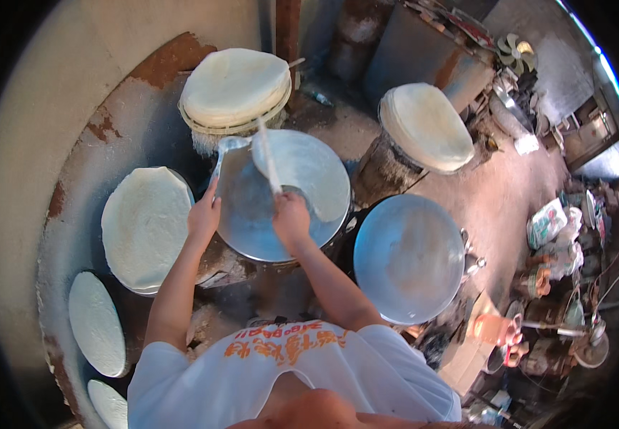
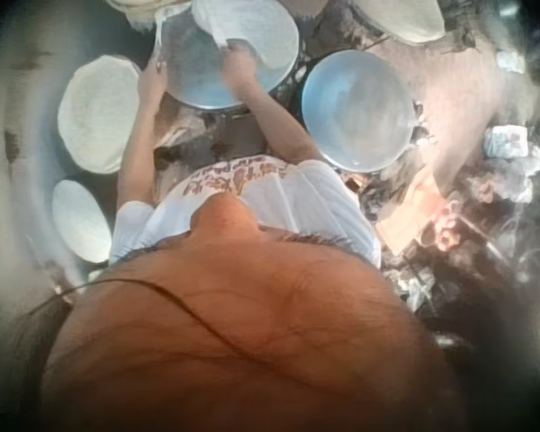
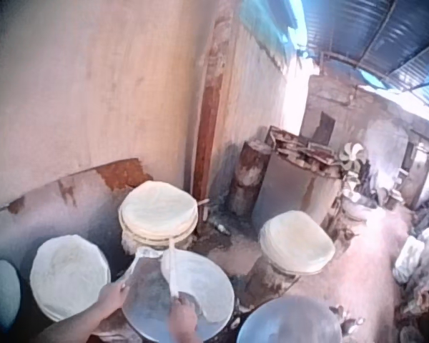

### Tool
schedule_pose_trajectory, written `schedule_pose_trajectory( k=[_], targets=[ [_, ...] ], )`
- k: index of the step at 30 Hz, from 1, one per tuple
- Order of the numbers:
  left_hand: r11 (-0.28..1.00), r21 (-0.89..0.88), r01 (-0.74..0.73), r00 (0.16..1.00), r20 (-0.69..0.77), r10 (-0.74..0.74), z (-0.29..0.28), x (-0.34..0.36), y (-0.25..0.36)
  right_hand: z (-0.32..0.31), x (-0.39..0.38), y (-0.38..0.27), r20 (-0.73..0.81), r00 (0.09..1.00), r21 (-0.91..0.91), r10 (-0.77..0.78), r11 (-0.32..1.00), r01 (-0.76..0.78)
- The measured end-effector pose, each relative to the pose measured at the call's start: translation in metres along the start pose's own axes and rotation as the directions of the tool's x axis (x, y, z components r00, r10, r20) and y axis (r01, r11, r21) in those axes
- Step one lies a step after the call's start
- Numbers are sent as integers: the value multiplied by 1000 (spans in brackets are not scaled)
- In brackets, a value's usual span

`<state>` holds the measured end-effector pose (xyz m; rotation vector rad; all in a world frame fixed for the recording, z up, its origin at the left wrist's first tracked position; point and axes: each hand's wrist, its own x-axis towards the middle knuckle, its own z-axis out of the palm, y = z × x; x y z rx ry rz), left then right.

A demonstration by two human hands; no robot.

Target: The person uses a ladle to pour liquid batter onto several circular heated plates, spreads the batter into thin layers with a wooden stick, and peels the cooked wrappers off the plates by hand.

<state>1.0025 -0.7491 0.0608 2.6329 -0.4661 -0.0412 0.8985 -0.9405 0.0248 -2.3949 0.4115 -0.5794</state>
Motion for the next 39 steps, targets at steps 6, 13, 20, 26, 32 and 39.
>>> schedule_pose_trajectory(
  k=[6, 13, 20, 26, 32, 39],
  targets=[
    [977, -110, 184, 983, 9, -184, -11, -55, 9, -85, -1, 59, 80, 966, 39, -246, 969, 244],
    [916, -290, 278, 959, 22, -284, -10, -86, 52, -69, 47, 104, 179, 922, 121, -342, 938, 324],
    [928, -294, 227, 974, 45, -224, -31, -143, 62, -104, 40, 90, 388, 793, 286, -470, 879, 381],
    [916, -375, 139, 987, 122, -101, -23, -161, 80, -96, 98, 127, 372, 829, 176, -417, 909, 378],
    [850, -249, 465, 850, 394, -350, -52, -190, 102, -85, 78, 119, 447, 619, 415, -645, 763, 495],
    [856, -318, 407, 881, 386, -275, -37, -198, 91, -71, 117, 99, 528, 599, 378, -601, 799, 468]
  ],
)
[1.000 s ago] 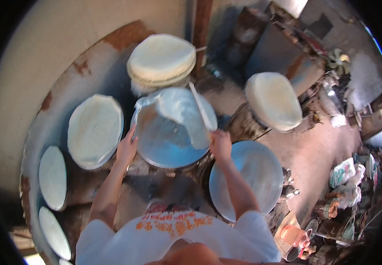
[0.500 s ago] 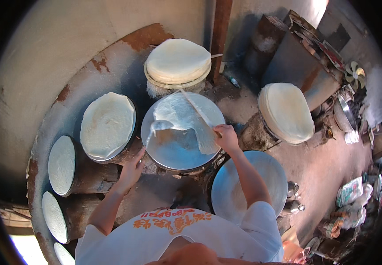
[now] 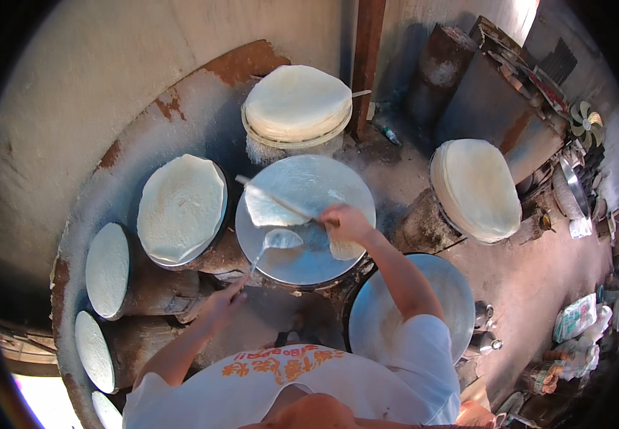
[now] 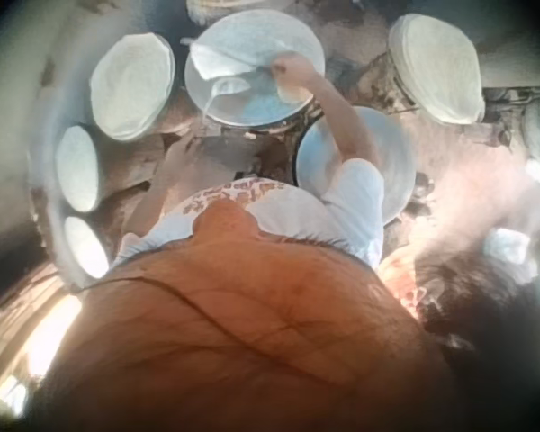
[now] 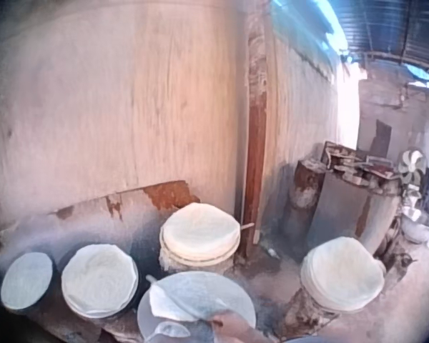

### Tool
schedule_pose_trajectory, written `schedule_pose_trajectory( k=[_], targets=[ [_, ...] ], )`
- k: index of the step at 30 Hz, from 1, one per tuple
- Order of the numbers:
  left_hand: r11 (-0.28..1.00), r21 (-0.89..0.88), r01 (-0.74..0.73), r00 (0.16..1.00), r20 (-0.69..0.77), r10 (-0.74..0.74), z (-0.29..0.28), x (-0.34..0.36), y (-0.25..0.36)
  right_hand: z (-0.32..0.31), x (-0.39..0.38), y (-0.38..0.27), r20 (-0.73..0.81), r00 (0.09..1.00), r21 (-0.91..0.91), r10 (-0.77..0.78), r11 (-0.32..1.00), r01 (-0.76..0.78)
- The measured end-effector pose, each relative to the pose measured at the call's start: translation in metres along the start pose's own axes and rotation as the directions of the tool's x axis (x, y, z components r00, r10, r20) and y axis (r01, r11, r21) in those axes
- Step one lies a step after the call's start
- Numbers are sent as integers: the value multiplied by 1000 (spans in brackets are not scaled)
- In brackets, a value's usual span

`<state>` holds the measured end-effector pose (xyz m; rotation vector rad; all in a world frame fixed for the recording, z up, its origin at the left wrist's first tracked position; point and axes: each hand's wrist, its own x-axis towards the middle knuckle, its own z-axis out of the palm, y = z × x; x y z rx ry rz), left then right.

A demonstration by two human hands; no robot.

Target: The person uses a ladle to pour liquid batter onto several circular heated plates, spreads the batter into thin layers with a wooden stick, and peels the cooked wrappers off the plates by hand.

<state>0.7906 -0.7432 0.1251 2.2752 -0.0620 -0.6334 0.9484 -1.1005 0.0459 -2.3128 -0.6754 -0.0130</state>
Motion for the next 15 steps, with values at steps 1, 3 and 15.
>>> schedule_pose_trajectory(
  k=[1, 3, 15],
  targets=[
    [990, 67, 124, 992, 22, -126, -3, -8, 0, 13, -7, -3, -13, 998, 34, -65, 997, 65],
    [990, 69, 122, 992, 34, -125, -7, -24, -5, 7, -33, -15, 73, 997, 180, 22, 983, -35],
    [941, -298, 161, 967, -142, -211, -24, -43, -32, -64, -64, -7, 299, 937, 236, 182, 937, -258]
  ],
)
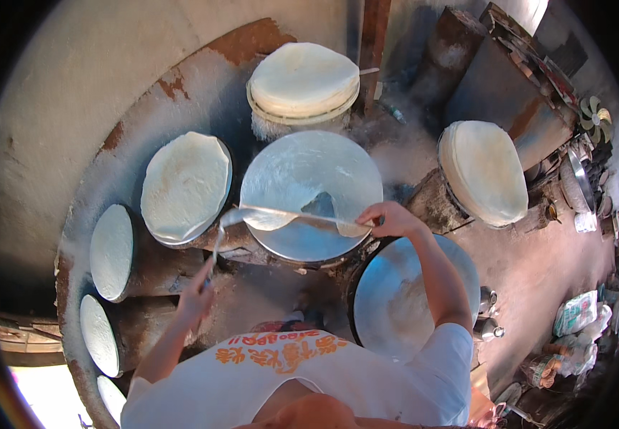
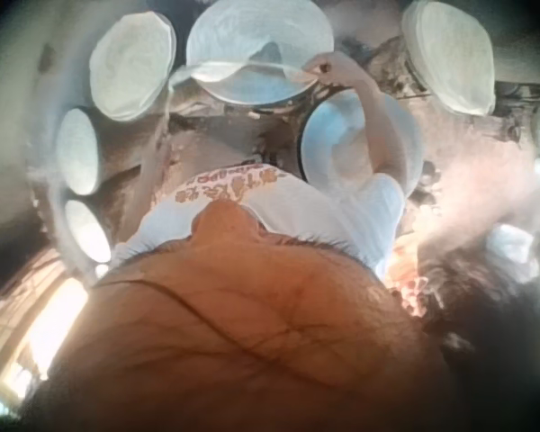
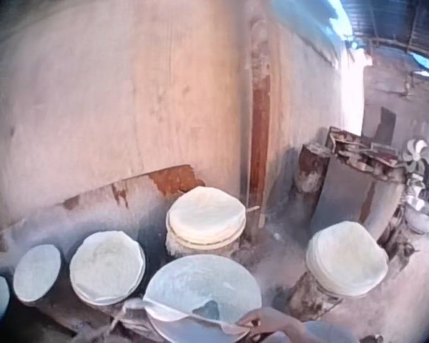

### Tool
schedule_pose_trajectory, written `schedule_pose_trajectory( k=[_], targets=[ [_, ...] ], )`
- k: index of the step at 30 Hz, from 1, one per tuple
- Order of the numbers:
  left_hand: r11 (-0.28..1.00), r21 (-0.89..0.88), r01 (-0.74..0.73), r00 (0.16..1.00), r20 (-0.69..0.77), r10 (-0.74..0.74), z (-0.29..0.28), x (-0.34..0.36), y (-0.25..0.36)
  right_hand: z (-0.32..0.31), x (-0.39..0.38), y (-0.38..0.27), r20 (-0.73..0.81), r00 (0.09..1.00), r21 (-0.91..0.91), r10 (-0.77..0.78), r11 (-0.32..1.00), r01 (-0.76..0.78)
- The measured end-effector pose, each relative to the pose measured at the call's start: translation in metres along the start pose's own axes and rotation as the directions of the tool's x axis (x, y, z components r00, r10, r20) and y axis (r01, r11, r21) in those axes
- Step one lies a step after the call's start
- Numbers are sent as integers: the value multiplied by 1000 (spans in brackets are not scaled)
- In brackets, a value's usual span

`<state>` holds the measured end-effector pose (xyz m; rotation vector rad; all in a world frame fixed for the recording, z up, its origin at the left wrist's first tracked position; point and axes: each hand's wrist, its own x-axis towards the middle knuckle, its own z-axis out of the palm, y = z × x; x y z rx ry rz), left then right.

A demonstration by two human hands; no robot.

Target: The person uses a ladle to pour liquid batter onto several circular heated plates, spreads the batter into thin layers with a wooden stick, and peels the cooked wrappers off the plates by hand.

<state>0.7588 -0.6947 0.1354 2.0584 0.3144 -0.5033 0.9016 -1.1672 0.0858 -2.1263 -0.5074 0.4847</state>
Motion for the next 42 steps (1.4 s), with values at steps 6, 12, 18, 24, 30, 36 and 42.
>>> schedule_pose_trajectory(
  k=[6, 12, 18, 24, 30, 36, 42],
  targets=[
    [980, -197, -14, 999, 28, 20, 20, 23, -4, 56, 17, 6, -80, 995, 33, -51, 998, 54],
    [962, -272, 11, 991, 134, 27, 23, 23, 2, 74, -35, 16, -501, 861, 104, 87, 994, -40],
    [831, -543, 120, 956, 290, 52, -15, 5, 34, 152, -84, -35, -421, 869, -421, -259, 905, 66],
    [644, -757, 113, 876, 382, 295, -90, 6, 39, 298, 5, -146, -460, 742, 852, 488, 479, 213],
    [368, -862, 347, 726, 496, 476, -125, 27, 16, 393, 213, -169, -510, 601, 850, 615, 253, 462],
    [497, -828, 261, 750, 498, 435, -167, -5, 10, 448, 137, -195, -480, 449, 822, 754, 207, 531],
    [446, -687, 574, 360, 701, 616, -209, -67, 18, 396, 95, -173, -604, 287, 765, 744, 441, 469]
  ],
)
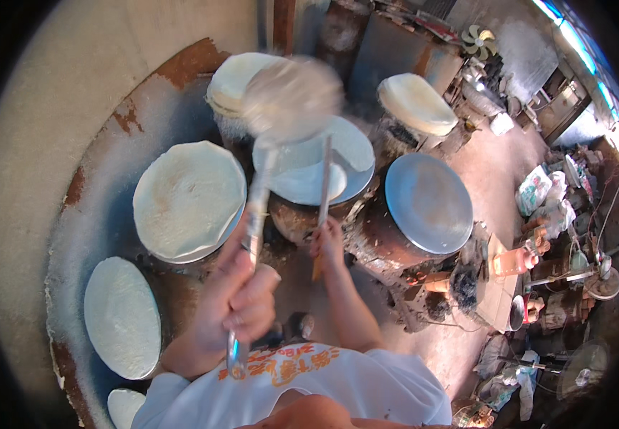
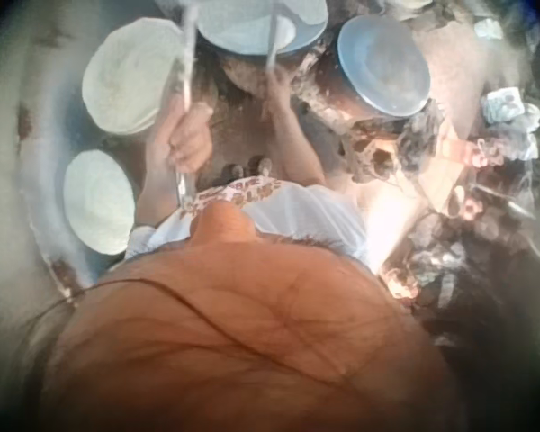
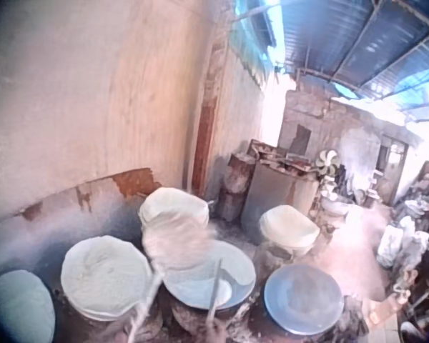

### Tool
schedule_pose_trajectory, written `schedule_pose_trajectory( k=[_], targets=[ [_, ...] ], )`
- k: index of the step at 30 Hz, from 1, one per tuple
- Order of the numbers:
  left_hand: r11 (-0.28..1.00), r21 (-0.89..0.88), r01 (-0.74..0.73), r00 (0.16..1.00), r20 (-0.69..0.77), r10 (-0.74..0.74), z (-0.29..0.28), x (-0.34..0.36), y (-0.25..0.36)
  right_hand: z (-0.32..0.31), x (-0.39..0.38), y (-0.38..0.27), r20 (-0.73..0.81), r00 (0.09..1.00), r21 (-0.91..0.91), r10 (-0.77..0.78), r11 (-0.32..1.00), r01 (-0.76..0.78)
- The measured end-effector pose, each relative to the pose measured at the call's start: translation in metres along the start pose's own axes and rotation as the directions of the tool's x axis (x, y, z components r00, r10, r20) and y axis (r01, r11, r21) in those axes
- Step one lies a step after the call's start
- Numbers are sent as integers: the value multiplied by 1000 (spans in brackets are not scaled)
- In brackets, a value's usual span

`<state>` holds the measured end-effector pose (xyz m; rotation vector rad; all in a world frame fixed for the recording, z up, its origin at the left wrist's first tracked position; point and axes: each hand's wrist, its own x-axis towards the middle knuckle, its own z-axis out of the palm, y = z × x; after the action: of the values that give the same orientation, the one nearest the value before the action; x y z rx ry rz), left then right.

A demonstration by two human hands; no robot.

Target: The person uses a ladle to pour liquid batter onto several circular heated plates, spreads the batter into thin layers with a wooden stick, and peels the cooked wrappers off the plates by hand.

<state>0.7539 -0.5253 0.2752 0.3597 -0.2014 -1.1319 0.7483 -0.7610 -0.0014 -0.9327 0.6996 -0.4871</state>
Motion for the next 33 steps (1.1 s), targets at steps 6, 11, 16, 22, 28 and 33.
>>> schedule_pose_trajectory(
  k=[6, 11, 16, 22, 28, 33],
  targets=[
    [973, -67, 223, 881, 440, -172, 43, -5, -10, 1, -39, -4, 77, 984, -262, 162, 955, -137],
    [925, -123, 361, 843, 468, -267, 39, 0, -8, -80, -34, -43, -2, 979, -202, 204, 959, -200],
    [951, -86, 298, 855, 466, -226, 47, 37, -27, -119, 18, -90, 48, 980, -220, 191, 960, -176],
    [931, 5, 365, 826, 460, -326, 65, 97, -39, -130, 8, -100, 193, 940, -655, 282, 750, -90],
    [896, -15, 443, 798, 461, -387, 70, 142, -64, -181, 58, -127, 135, 968, -415, 211, 899, -139],
    [921, -65, 383, 838, 444, -317, 54, 169, -72, -95, 91, -115, 279, 923, -934, -265, 149, 325]
  ],
)
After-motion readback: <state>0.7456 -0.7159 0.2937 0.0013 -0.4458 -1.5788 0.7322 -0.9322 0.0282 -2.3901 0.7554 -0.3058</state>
